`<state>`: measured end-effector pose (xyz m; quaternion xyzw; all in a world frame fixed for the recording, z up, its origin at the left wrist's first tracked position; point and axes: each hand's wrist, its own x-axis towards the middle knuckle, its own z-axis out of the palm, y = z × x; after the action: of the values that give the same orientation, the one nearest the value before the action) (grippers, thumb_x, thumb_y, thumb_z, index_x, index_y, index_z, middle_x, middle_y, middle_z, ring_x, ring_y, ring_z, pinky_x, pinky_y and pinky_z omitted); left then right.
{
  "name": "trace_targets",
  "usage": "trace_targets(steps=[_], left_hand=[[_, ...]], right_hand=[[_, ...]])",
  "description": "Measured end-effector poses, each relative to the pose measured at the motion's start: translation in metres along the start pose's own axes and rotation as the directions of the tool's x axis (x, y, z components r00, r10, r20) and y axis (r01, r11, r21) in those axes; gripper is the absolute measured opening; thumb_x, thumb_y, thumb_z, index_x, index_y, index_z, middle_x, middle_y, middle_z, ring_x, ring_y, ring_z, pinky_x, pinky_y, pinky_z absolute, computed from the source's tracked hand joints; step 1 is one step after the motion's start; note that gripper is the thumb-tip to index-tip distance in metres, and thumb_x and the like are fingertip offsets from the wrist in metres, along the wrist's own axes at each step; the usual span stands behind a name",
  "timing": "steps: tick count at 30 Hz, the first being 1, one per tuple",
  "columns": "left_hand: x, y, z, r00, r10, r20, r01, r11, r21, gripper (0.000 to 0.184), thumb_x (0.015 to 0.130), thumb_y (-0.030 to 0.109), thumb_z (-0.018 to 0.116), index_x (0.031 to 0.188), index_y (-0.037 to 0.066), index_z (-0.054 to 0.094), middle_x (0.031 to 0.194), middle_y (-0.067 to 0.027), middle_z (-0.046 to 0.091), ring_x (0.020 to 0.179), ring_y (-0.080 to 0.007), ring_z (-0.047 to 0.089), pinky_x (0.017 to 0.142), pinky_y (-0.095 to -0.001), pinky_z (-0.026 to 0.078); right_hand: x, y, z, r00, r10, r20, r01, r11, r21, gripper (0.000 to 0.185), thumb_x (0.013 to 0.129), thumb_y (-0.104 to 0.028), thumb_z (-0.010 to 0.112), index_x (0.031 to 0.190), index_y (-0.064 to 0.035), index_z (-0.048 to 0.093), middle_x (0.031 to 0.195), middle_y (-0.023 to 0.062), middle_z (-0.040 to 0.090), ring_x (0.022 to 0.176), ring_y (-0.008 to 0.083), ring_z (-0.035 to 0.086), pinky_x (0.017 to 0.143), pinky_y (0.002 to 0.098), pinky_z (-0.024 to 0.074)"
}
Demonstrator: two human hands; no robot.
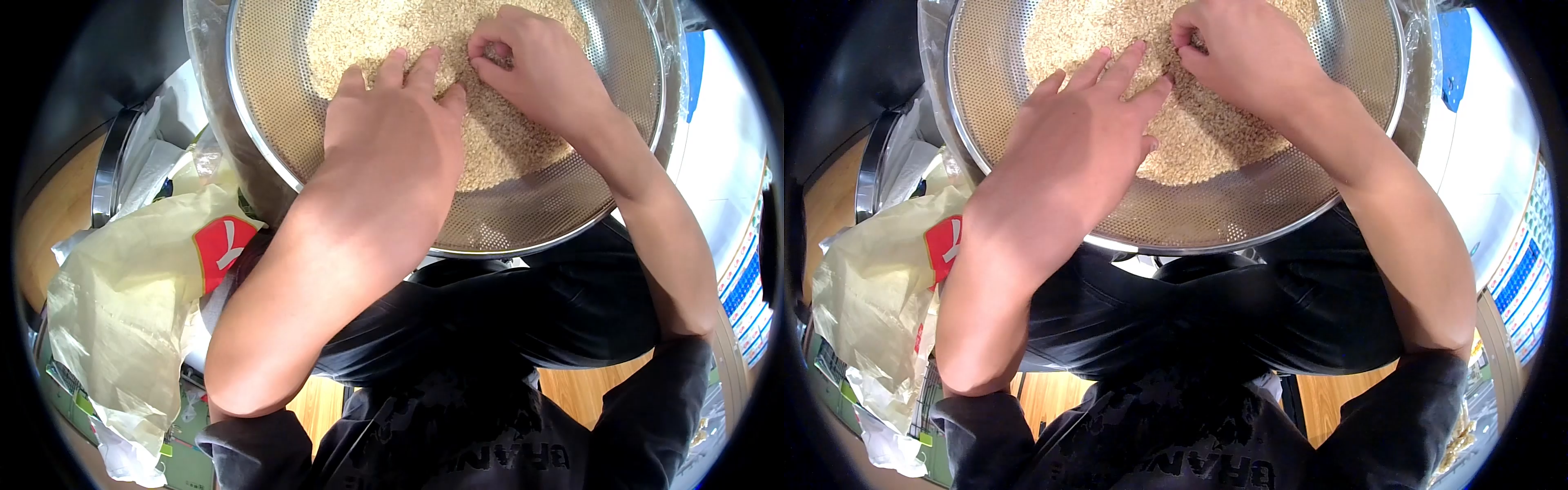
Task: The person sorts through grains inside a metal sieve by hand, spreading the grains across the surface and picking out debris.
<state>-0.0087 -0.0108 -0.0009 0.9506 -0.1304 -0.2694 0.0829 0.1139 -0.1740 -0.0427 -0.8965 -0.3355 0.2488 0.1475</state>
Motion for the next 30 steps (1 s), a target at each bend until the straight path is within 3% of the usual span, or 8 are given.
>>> trace_targets(steps=[3,6,10,13,15,19,21,30], left_hand=[[-0.001,0.001,0.001,1.000,0.002,-0.017,-0.002,1.000,-0.015,0.080,0.087,0.013,0.075,0.160,-0.001,0.046,0.170,-0.0253,0.036,0.157,-0.0394,0.036,0.127,-0.0549,0.031],[-0.001,0.002,0.001,1.000,0.011,-0.024,-0.010,1.000,0.026,0.077,0.088,0.012,0.074,0.160,0.000,0.047,0.169,-0.0256,0.037,0.156,-0.0404,0.037,0.127,-0.0558,0.033],[-0.002,0.002,0.001,0.999,0.011,-0.039,-0.011,1.000,0.012,0.076,0.089,0.013,0.073,0.159,0.000,0.047,0.168,-0.0259,0.037,0.156,-0.0411,0.037,0.126,-0.0563,0.033],[-0.002,0.002,0.000,0.999,0.007,-0.036,-0.007,1.000,0.011,0.075,0.090,0.014,0.073,0.159,0.000,0.047,0.168,-0.0253,0.037,0.156,-0.0407,0.037,0.127,-0.0558,0.033],[-0.002,0.002,0.000,0.999,0.005,-0.032,-0.004,1.000,0.028,0.076,0.089,0.014,0.075,0.159,0.001,0.048,0.169,-0.0248,0.038,0.156,-0.0403,0.037,0.127,-0.0554,0.033],[0.001,0.002,0.003,1.000,-0.003,-0.024,0.004,1.000,0.026,0.079,0.088,0.016,0.079,0.159,0.001,0.048,0.169,-0.0241,0.037,0.156,-0.0393,0.037,0.127,-0.0546,0.032],[0.002,0.003,0.003,1.000,-0.006,-0.024,0.007,0.999,0.037,0.080,0.087,0.017,0.080,0.158,0.001,0.048,0.169,-0.0241,0.037,0.157,-0.0391,0.037,0.127,-0.0545,0.032],[0.003,0.002,-0.003,0.998,-0.024,0.058,0.023,1.000,0.019,0.087,0.087,0.020,0.081,0.163,0.004,0.042,0.172,-0.0222,0.032,0.159,-0.0389,0.033,0.129,-0.0525,0.030]], right_hand=[[-0.003,0.033,0.032,0.950,-0.220,-0.221,0.233,0.972,0.031,0.021,0.091,-0.014,0.071,0.109,-0.0038,0.074,0.115,0.0178,0.071,0.109,0.0338,0.068,0.100,0.0424,0.0529],[-0.007,0.025,0.022,0.984,-0.167,-0.056,0.158,0.977,-0.147,0.027,0.094,-0.017,0.068,0.117,-0.0048,0.071,0.122,0.0169,0.069,0.119,0.0331,0.062,0.106,0.0415,0.0471],[-0.002,0.040,0.043,0.940,-0.283,-0.190,0.248,0.950,-0.188,0.026,0.094,-0.017,0.066,0.116,-0.0047,0.072,0.121,0.0169,0.069,0.117,0.0330,0.063,0.105,0.0420,0.0480],[-0.002,0.012,0.012,0.981,-0.185,-0.062,0.175,0.974,-0.142,0.023,0.093,-0.016,0.067,0.111,-0.0043,0.073,0.116,0.0175,0.070,0.114,0.0341,0.065,0.103,0.0438,0.0492],[0.000,-0.016,-0.016,0.986,0.078,0.147,-0.086,0.995,0.045,0.017,0.091,-0.015,0.068,0.102,-0.0037,0.075,0.107,0.0182,0.072,0.104,0.0371,0.069,0.095,0.0468,0.0544],[0.002,0.007,0.017,0.999,-0.018,-0.048,0.017,1.000,-0.018,0.012,0.088,-0.013,0.070,0.091,-0.0028,0.076,0.099,0.0189,0.073,0.092,0.0398,0.071,0.085,0.0489,0.0583],[0.004,0.016,0.027,0.919,-0.299,-0.255,0.255,0.948,-0.192,0.011,0.086,-0.011,0.071,0.089,-0.0025,0.077,0.094,0.0196,0.072,0.087,0.0399,0.072,0.081,0.0485,0.0594],[-0.005,0.003,-0.001,0.978,-0.149,-0.143,0.159,0.986,0.057,0.012,0.084,-0.011,0.074,0.090,-0.0026,0.067,0.085,0.0106,0.063,0.073,0.0295,0.064,0.070,0.0413,0.0521]])
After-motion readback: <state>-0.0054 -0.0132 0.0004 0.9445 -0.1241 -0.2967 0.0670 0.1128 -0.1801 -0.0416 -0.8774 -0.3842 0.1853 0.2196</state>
